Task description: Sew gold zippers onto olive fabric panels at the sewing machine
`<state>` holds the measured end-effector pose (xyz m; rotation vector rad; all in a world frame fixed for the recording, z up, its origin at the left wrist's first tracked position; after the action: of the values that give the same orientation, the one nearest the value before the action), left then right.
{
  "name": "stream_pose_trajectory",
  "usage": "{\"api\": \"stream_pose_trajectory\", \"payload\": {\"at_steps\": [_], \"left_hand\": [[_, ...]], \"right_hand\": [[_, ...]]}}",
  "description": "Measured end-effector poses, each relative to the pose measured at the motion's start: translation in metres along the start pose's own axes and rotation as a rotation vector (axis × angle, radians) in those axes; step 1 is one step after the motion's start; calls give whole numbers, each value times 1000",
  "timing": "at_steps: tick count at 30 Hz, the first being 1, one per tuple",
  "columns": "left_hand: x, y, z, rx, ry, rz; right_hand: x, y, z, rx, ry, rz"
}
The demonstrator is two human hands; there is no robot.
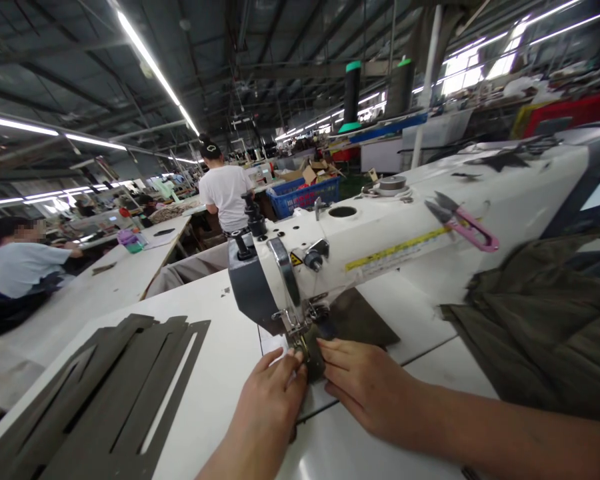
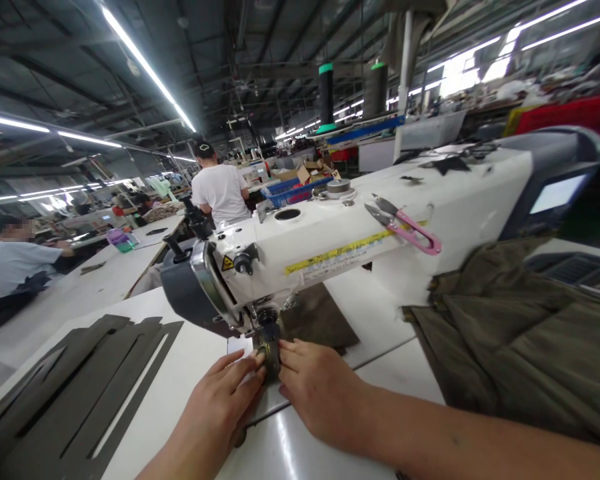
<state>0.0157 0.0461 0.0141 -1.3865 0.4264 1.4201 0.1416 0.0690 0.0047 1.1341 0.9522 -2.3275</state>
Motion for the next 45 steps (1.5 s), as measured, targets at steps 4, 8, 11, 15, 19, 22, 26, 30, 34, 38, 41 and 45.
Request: {"api": "stream_pose_trajectory", "payload": {"at_steps": [4, 8, 11, 15, 19, 22, 26, 30, 34, 38, 41, 45], "left_hand": [[2, 1, 6, -25, 33, -37], [1, 0, 8, -58, 100, -77], [1, 3, 8, -95, 126, -129], [6, 7, 4, -73, 82, -113], [8, 6, 7, -73, 56, -87], [6, 3, 10, -77, 58, -103], [7, 2, 13, -120, 66, -106], [7, 3, 13, -175, 109, -124], [8, 4, 14, -191, 125, -128], [10, 5, 15, -206, 114, -105], [12, 5, 16, -215, 123, -101], [12, 6, 18, -218, 131, -126]], "right_hand": [[2, -4, -3, 41, -10, -1], [2, -3, -3, 52, -12, -10], [0, -2, 0, 7, 13, -8], [-1, -2, 2, -29, 44, 0], [0, -5, -2, -17, 42, 26], [0, -8, -4, -21, 38, 38], [-5, -6, 0, -36, 125, -60], [-9, -8, 4, -5, 245, -305], [6, -22, -6, 61, 146, -173], [12, -28, -15, 132, 80, -63], [10, -27, -16, 151, 60, -48], [12, -26, -16, 148, 72, -51]]}}
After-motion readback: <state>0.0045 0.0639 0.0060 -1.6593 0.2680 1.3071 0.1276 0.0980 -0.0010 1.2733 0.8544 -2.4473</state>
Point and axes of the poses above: each hand's wrist, its own y-axis away from the middle knuckle, its own x-axis out of the palm, z = x × y, the point moved 5 cm from there along -y, towards the middle knuckle, and after that the axes turned 15 degrees about x, right-handed, at the moved point
